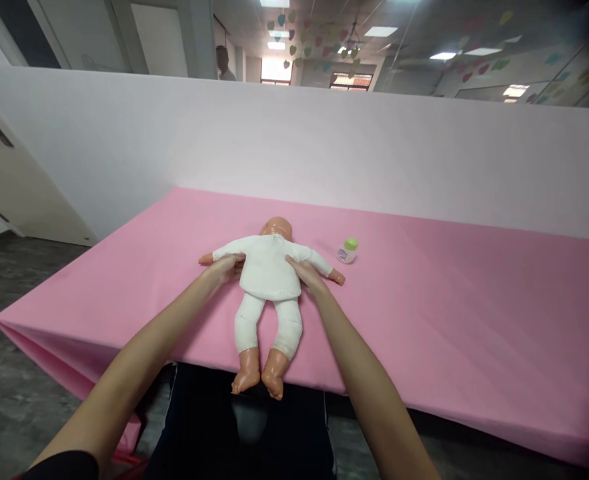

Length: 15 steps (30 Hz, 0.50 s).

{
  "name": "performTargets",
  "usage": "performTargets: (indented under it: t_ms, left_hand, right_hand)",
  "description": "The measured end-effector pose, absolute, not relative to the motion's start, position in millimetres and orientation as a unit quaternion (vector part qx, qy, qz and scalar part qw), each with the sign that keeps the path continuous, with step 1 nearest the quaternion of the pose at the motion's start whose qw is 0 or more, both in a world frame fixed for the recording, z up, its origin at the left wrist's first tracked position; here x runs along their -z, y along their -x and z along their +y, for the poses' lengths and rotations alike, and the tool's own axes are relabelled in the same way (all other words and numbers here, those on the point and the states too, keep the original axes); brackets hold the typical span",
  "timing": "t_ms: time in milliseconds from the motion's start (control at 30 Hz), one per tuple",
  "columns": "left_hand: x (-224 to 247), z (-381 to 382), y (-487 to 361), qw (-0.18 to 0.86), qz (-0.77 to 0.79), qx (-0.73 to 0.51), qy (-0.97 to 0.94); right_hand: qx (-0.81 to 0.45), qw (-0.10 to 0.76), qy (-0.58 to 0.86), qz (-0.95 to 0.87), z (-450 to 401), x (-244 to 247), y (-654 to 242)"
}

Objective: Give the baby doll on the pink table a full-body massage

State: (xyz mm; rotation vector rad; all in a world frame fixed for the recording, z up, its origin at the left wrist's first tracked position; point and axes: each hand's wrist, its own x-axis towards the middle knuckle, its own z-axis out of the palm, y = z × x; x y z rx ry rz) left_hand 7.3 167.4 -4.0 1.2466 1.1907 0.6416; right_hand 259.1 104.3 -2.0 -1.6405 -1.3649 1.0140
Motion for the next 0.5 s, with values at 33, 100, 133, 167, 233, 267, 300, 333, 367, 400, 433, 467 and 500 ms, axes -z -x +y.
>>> performTargets:
  t_ms: [33,100,133,167,233,267,300,333,367,400,433,467,500]
  left_hand:
    - [0.7,165.1,0.6,0.601,0.526,-0.266,-0.54]
    - [-8.7,159.9,10.1,0.547,0.556,-0.253,-0.572]
    - [-14.2,157.2,9.8,0.493,0.574,-0.265,-0.598]
    - [-19.8,154.4,5.4,0.42,0.59,-0.289,-0.625]
    - [-28.6,149.1,-13.8,0.255,0.596,-0.355,-0.673]
    - [-31.2,146.7,-26.6,0.181,0.583,-0.379,-0.695]
    - [-32.2,144.7,-39.9,0.127,0.56,-0.384,-0.723]
    - [-31.6,142.9,-52.3,0.093,0.534,-0.371,-0.754]
    - [-29.8,141.5,-62.8,0.072,0.51,-0.35,-0.782]
    - [-27.0,140.4,-70.8,0.06,0.494,-0.326,-0.804]
    - [-23.6,139.6,-76.1,0.05,0.49,-0.307,-0.815]
    - [-19.8,138.9,-78.7,0.042,0.495,-0.292,-0.817]
    - [-16.2,138.5,-79.3,0.035,0.507,-0.28,-0.815]
  right_hand:
    - [-0.377,0.352,0.665,-0.541,102.7,-1.9,-261.4]
    - [-0.311,0.296,0.719,-0.546,101.4,-9.6,-265.7]
    - [-0.268,0.28,0.742,-0.547,101.9,-12.7,-267.1]
    - [-0.221,0.276,0.757,-0.55,103.1,-14.8,-267.8]
    - [-0.128,0.295,0.753,-0.574,107.0,-15.2,-266.0]
    - [-0.091,0.313,0.731,-0.599,109.5,-13.5,-263.5]
    - [-0.07,0.333,0.698,-0.63,112.0,-10.6,-260.3]
    - [-0.058,0.348,0.661,-0.662,114.4,-6.7,-256.6]
    - [-0.056,0.355,0.626,-0.692,116.5,-2.2,-252.6]
    - [-0.058,0.357,0.599,-0.715,118.2,2.5,-248.7]
    - [-0.062,0.354,0.582,-0.729,119.4,7.1,-245.1]
    - [-0.068,0.349,0.573,-0.738,120.1,11.3,-242.0]
    - [-0.075,0.345,0.567,-0.745,120.4,14.9,-239.4]
